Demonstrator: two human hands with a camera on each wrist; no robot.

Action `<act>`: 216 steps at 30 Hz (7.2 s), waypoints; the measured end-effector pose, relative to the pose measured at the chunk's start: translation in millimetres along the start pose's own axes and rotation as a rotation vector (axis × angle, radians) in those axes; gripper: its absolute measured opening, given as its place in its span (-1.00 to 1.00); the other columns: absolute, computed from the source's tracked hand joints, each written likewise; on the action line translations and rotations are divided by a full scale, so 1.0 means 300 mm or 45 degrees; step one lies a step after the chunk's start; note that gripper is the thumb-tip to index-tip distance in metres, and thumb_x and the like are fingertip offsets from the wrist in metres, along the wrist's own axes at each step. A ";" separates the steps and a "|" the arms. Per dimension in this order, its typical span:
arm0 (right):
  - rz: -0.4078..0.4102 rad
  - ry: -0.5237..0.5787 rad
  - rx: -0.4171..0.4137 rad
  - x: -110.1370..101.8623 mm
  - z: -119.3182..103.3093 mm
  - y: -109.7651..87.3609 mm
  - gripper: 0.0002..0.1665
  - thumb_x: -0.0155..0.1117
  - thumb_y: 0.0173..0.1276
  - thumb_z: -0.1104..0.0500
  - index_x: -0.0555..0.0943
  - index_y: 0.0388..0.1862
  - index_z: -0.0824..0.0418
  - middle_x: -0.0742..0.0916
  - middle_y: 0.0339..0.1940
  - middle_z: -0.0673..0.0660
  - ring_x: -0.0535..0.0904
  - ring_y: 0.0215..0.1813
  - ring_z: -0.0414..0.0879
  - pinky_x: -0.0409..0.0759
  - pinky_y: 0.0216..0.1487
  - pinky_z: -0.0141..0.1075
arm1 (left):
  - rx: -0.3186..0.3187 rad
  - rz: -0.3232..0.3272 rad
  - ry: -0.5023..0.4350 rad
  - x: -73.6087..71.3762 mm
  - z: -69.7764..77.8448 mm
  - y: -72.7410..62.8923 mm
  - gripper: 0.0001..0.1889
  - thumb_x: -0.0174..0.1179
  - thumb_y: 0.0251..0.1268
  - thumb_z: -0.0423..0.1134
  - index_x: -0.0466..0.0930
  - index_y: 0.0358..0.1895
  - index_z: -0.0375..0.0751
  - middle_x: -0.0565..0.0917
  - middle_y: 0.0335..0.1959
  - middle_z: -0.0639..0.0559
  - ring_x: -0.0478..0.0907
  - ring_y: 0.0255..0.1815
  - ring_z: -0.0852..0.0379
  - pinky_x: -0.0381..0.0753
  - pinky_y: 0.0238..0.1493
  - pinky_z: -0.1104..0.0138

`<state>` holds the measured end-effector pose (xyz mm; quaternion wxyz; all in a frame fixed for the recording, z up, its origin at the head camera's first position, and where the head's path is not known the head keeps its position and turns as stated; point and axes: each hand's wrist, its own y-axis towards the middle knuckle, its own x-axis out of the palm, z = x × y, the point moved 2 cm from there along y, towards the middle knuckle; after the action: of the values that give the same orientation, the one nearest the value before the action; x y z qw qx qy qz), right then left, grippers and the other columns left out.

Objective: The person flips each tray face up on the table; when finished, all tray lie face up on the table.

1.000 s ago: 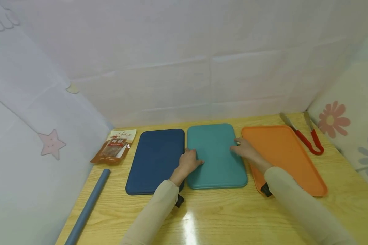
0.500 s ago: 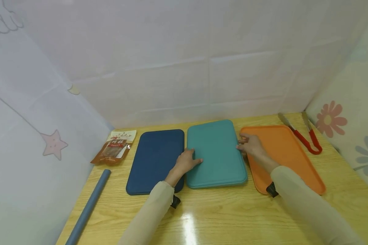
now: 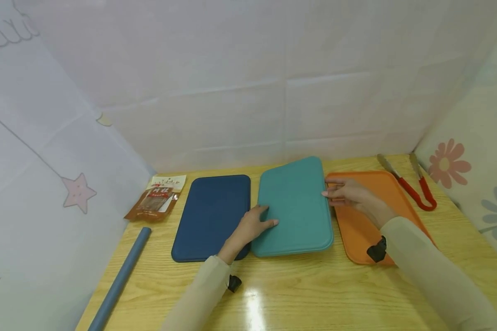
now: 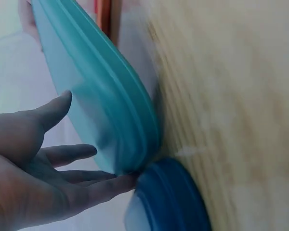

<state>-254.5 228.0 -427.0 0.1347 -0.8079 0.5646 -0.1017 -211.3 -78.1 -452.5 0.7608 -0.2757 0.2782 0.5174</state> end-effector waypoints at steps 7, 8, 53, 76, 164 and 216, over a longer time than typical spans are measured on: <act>0.014 0.046 -0.026 0.022 -0.061 -0.026 -0.09 0.25 0.38 0.30 -0.01 0.57 0.24 0.51 -0.01 0.12 0.63 -0.14 -0.21 0.61 0.09 -0.23 | 0.007 -0.117 0.010 0.024 0.038 -0.137 -0.09 0.30 0.14 0.17 0.17 0.48 -0.20 0.06 0.50 -0.29 0.07 0.47 -0.30 0.24 0.33 -0.16; 0.012 0.050 -0.036 0.026 -0.070 -0.030 -0.09 0.24 0.38 0.30 -0.01 0.57 0.24 0.51 0.00 0.12 0.63 -0.14 -0.22 0.61 0.07 -0.25 | 0.007 -0.135 0.012 0.030 0.044 -0.151 -0.05 0.32 0.12 0.18 0.14 0.50 -0.18 0.02 0.52 -0.28 0.04 0.47 -0.30 0.23 0.33 -0.16; -0.008 0.363 -0.166 0.181 -0.259 -0.080 -0.08 0.28 0.35 0.28 0.04 0.57 0.11 0.52 0.02 0.11 0.64 -0.06 -0.15 0.61 0.07 -0.28 | 0.188 0.088 0.024 0.123 0.197 -0.293 -0.16 0.37 0.10 -0.44 0.13 0.45 -0.42 0.33 0.37 -0.30 0.34 0.33 -0.21 0.49 0.20 0.06; 0.019 0.407 -0.223 0.288 -0.313 -0.045 -0.20 0.23 0.37 0.33 0.18 0.53 0.11 0.47 0.12 0.17 0.64 -0.09 -0.11 0.62 0.06 -0.23 | 0.337 0.289 -0.225 0.084 0.260 -0.336 -0.22 0.26 0.25 -0.44 0.09 0.50 -0.22 0.37 0.37 -0.18 0.58 0.09 -0.21 0.68 -0.13 0.30; -0.039 -0.347 0.102 0.166 0.124 -0.015 -0.28 0.27 0.32 0.35 0.22 0.37 0.55 0.47 0.11 0.45 0.64 -0.13 0.04 0.71 -0.21 -0.11 | 0.148 0.247 -1.222 -0.156 0.170 -0.240 -0.50 0.02 0.49 -0.05 0.27 0.44 0.06 0.42 0.34 -0.05 0.63 0.02 -0.11 0.73 -0.38 0.16; 0.127 -0.518 -0.009 0.037 0.048 -0.008 -0.32 0.19 0.36 0.35 0.23 0.38 0.58 0.45 0.19 0.60 0.65 -0.08 0.13 0.72 -0.24 -0.14 | -0.173 0.166 -0.382 -0.102 -0.037 0.030 -0.56 0.06 0.36 -0.53 0.37 0.30 -0.48 0.56 -0.03 -0.38 0.63 -0.16 -0.19 0.72 -0.48 0.15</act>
<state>-244.1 220.0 -439.8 0.2479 -0.7832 0.5655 0.0725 -230.6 -102.6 -439.9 0.7381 -0.2277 0.1434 0.6187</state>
